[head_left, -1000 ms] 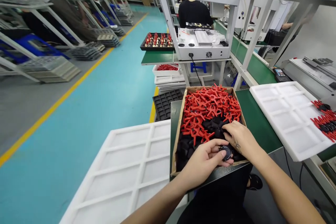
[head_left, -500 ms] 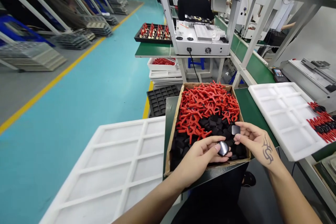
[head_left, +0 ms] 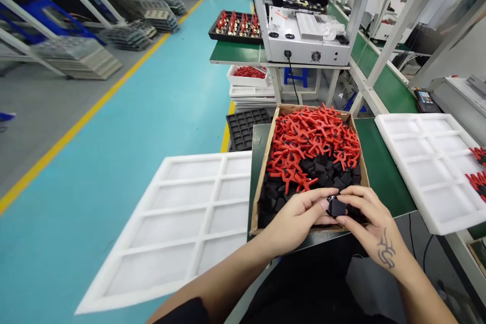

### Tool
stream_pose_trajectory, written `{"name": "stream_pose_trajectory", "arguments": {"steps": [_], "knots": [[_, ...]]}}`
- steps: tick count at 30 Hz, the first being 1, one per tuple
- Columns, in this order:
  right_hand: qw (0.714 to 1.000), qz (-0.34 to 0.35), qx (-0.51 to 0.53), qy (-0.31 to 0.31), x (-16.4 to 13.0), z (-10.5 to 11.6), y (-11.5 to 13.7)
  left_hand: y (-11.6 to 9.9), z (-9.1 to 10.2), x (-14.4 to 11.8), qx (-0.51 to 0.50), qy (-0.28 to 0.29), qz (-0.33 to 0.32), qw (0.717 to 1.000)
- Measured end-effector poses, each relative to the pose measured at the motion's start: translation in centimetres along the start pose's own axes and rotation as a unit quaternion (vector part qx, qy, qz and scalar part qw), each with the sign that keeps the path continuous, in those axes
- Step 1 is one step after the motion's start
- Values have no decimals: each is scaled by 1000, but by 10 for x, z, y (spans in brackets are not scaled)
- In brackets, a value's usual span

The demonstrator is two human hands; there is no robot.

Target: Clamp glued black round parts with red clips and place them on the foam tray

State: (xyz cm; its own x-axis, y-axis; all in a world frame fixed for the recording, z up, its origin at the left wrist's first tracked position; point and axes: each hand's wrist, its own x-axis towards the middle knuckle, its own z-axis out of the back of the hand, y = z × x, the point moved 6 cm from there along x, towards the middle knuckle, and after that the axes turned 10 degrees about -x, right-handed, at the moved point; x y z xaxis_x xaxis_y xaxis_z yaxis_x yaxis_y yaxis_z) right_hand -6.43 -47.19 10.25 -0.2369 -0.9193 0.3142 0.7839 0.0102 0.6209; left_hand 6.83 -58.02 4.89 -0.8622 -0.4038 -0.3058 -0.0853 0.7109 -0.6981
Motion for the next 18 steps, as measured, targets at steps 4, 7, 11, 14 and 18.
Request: {"name": "stream_pose_trajectory", "arguments": {"steps": [4,7,11,14,18], "knots": [[1000,15,-11,4,-2,-3,-5,1,-1,1,-11,10,-6,1000],[1000,22,-13,5,-2,-4,-5,3,0,1,-11,11,0,1000],[1000,24,-11,12,-1,-5,-4,4,0,2,-8,21,-3,1000],[1000,20,-9,18,-1,-6,-5,4,0,2,-3,27,-7,1000],[1000,15,-10,18,-2,-6,-5,4,-1,2,6,32,-13,999]]}}
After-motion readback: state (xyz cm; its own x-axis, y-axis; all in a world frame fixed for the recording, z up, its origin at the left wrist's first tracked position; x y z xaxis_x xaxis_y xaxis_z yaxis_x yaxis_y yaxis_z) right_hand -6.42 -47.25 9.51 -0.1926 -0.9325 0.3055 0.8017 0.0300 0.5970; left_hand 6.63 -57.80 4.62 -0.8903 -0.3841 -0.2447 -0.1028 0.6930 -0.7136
